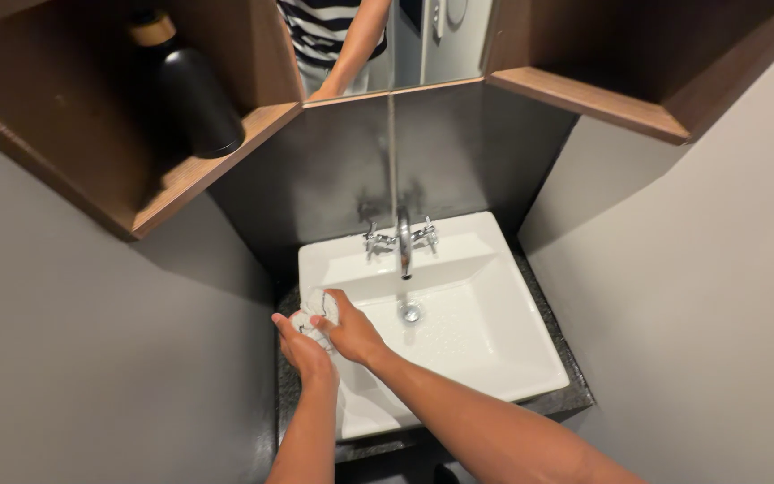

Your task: Cleaning the bathroom sink and surrounding area using a cloth.

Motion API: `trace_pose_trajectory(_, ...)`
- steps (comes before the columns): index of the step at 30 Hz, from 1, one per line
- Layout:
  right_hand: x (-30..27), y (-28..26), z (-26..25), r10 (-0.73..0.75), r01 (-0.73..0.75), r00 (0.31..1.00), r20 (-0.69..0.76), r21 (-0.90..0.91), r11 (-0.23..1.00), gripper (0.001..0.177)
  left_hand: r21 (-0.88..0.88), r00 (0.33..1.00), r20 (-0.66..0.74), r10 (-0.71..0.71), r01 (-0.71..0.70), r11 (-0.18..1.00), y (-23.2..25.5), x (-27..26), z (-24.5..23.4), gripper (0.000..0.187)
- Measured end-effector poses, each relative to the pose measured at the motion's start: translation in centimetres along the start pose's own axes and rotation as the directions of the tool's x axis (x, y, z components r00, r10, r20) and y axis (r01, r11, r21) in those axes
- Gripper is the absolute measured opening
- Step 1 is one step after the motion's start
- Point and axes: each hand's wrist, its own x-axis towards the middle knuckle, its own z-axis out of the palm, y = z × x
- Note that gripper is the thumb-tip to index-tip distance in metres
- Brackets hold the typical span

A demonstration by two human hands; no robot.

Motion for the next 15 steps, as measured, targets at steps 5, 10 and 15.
trace_pose_trajectory(5,1.9,-3.5,2.6,-0.176,0.186,0.976,0.131,-0.064,0.98,0.066,0.097,0.983,-0.003,0.182,-0.181,0.979,3.3,1.5,-3.9,0.047)
trace_pose_trajectory(10,7.5,1.7,5.3,-0.204,0.228,0.973,0.112,-0.623,0.748,0.058,0.603,0.79,0.288,0.542,-0.589,0.538,0.2,6.3,-8.9,0.051)
trace_pose_trajectory(15,9.4,5.4,5.0,-0.136,0.338,0.94,0.312,-0.811,0.477,0.06,0.81,0.937,0.293,0.189,-0.349,0.472,-5.7,10.6,-12.9,0.056)
